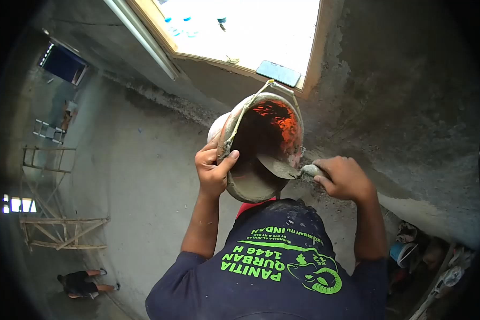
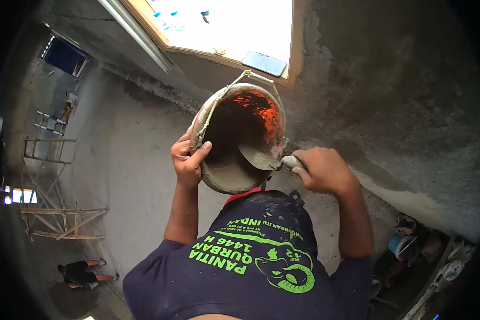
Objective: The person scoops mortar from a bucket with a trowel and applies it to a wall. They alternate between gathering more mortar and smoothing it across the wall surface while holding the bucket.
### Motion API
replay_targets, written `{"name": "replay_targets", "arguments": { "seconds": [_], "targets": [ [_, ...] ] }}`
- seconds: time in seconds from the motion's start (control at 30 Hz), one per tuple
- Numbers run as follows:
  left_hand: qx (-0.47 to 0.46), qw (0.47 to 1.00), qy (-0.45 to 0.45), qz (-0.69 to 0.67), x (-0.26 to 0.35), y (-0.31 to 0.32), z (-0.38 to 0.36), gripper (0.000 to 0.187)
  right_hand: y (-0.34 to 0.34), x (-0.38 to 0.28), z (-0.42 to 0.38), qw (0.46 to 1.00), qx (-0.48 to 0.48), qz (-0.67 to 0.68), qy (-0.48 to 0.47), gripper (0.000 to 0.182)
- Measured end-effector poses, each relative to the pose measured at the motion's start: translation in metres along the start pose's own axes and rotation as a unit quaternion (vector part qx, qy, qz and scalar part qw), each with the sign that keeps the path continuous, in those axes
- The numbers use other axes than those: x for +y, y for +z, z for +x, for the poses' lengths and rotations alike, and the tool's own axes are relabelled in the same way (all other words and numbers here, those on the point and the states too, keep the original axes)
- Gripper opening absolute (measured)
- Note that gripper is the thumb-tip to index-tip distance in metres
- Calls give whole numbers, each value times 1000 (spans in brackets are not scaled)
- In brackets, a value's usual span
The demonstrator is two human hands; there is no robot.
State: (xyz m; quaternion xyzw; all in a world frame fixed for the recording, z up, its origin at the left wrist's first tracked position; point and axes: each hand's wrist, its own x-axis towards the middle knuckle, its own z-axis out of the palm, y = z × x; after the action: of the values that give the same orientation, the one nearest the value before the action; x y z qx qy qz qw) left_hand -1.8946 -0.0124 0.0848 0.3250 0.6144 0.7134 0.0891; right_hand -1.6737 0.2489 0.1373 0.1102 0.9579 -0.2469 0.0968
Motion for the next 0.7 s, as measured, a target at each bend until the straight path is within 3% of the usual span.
{"name": "replay_targets", "arguments": {
  "seconds": [0.17, 0.47, 0.57, 0.63, 0.7],
  "targets": [
    [-55, 997, 60, 13, 4, -7, 11, 11, -7, -19, 32, 996, -60, 64, 25, 24],
    [-89, 991, 96, -10, 9, -12, 25, 14, 15, -22, 56, 977, -89, 191, -20, 34],
    [-102, 990, 94, -20, 8, -12, 28, 15, 21, -19, 57, 980, -93, 177, -3, 35],
    [-109, 991, 77, -21, 6, -12, 30, 16, 23, -9, 52, 966, -116, 224, -64, 36],
    [-114, 991, 62, -22, 0, -14, 31, 16, 33, 11, 51, 939, -146, 306, -56, 37]
  ]
}}
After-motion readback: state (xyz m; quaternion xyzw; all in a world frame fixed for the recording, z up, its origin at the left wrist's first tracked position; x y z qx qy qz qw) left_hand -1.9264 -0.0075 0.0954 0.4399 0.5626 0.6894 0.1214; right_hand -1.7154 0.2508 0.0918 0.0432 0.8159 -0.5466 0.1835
